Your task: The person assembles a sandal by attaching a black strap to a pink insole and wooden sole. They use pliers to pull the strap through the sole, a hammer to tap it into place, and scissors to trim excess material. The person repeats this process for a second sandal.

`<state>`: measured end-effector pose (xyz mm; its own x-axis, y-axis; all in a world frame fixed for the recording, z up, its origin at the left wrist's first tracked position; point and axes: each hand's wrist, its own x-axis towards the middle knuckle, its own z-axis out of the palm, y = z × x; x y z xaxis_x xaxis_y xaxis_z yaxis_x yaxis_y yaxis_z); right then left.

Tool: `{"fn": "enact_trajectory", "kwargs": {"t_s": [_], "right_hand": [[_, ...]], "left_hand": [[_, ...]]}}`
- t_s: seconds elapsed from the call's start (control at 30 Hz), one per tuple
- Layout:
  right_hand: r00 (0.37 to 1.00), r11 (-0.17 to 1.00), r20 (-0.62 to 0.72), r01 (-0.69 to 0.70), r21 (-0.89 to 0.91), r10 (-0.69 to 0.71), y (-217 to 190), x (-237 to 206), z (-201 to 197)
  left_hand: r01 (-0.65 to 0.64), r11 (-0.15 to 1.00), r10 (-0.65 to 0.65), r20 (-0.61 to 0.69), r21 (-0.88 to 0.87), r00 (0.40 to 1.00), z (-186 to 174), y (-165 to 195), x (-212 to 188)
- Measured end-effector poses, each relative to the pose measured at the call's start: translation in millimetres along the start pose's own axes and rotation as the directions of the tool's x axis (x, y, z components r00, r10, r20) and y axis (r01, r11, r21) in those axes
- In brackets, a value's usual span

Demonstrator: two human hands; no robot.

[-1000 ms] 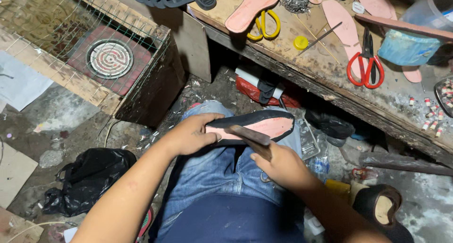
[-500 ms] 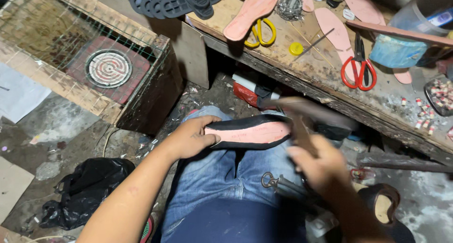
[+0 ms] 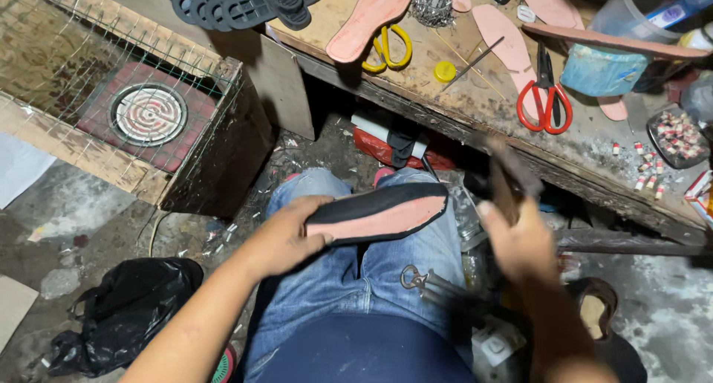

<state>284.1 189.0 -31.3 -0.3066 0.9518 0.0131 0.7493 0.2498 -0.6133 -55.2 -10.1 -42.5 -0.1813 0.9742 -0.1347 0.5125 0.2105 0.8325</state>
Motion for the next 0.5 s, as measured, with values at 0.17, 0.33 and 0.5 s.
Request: {"fn": "enact_trajectory", "kwargs": {"t_s": [0.17, 0.33, 0.5], "right_hand": [[0.91, 0.903, -0.18, 0.312, -0.296, -0.374, 26.8, 79.9, -10.0], [0.921, 0.87, -0.16, 0.262, -0.418, -0.355, 37.2, 139.7, -12.7], [0.884, 0.917, -0.25, 0.395, -0.058, -0.396, 21.2, 120.0, -4.6]], "left_hand": [[0.087, 0.977, -0.087, -0.01, 0.193, 0.996, 12.7, 11.9, -25.1], [0.078, 0.961, -0.06, -0.078, 0.264, 0.995, 16.6, 22.0, -32.8], [-0.018, 0.962, 0.055, -0.129, 0.271, 0.99, 13.2, 31.1, -35.5]]}}
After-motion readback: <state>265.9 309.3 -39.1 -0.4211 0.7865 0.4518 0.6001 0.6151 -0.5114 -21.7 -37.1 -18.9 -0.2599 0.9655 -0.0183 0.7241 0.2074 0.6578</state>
